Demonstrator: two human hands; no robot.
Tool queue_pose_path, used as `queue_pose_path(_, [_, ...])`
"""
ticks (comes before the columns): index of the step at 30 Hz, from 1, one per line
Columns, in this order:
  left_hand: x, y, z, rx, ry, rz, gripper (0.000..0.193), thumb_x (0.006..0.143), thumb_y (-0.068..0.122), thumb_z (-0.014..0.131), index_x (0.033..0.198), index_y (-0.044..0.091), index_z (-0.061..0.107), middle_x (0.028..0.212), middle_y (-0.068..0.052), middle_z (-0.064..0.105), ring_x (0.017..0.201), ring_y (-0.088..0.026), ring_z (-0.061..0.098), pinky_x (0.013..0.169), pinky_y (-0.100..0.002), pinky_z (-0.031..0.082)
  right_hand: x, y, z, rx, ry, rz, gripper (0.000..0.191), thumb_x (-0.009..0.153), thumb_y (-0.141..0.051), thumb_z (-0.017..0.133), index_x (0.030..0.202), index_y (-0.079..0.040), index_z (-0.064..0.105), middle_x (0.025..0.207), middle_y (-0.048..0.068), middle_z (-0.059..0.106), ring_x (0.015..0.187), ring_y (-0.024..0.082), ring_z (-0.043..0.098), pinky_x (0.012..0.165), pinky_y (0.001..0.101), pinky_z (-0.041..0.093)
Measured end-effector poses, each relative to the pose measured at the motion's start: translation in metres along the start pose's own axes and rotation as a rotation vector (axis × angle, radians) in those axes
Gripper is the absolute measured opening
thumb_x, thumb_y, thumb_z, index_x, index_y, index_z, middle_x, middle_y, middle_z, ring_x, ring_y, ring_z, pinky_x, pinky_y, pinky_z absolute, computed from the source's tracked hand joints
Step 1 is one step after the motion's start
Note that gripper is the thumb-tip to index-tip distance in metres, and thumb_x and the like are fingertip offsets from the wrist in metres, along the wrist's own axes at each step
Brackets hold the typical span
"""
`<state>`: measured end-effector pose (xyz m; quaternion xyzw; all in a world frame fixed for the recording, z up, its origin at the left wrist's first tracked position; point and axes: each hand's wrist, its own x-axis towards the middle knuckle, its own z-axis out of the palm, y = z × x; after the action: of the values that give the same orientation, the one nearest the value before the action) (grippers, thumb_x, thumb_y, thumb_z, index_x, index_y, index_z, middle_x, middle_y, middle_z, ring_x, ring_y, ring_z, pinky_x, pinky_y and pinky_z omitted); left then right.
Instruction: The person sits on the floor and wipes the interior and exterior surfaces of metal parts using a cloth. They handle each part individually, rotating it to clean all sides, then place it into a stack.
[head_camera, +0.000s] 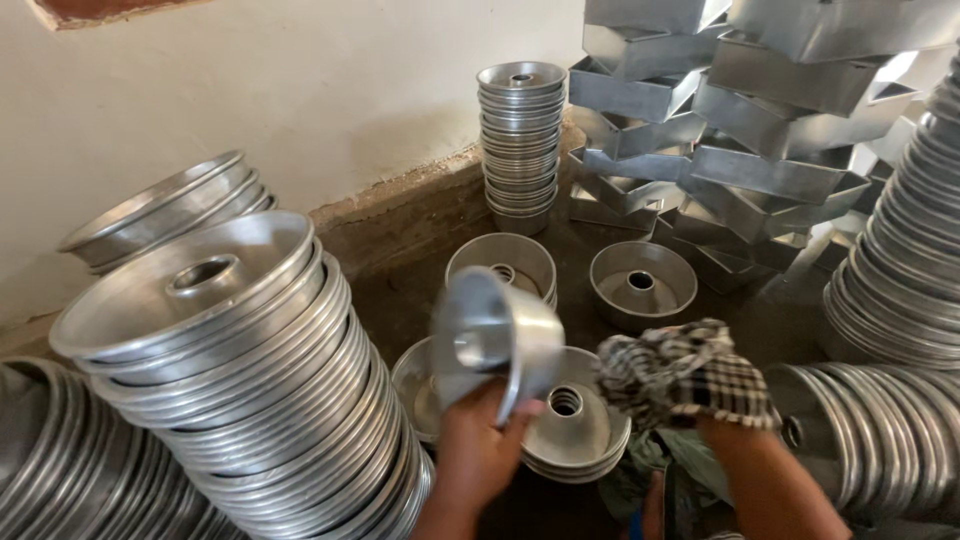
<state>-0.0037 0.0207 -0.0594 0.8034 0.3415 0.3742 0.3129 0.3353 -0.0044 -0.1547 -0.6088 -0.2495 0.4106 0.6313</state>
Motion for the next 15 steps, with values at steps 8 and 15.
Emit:
queue_pose_path(8, [0.019,-0.044,-0.001,0.833,-0.219,-0.304,0.040,0.094,0.010,0.056,0.132,0.021,0.064,0.124,-0.010,0.064,0.124,-0.031,0.053,0.112,-0.049,0.031,0.003,-0.008,-0.050,-0.948,0.113,-0.160,0.031,0.100,-0.024,0.059,0.125,-0.008,0.067,0.117,0.014,0.072,0.103,0.027,0.067,0.093,0.0402,0.053])
queue_pose_path(15, [0.009,-0.036,0.019,0.709,-0.128,-0.438,0.073,0.076,0.023,0.075,0.144,0.017,0.050,0.142,-0.015,0.053,0.139,-0.037,0.041,0.112,-0.054,0.028,-0.008,-0.025,-0.018,-1.283,0.060,-0.308,0.027,0.100,-0.026,0.062,0.119,-0.009,0.071,0.116,0.013,0.073,0.105,0.027,0.067,0.094,0.0399,0.053])
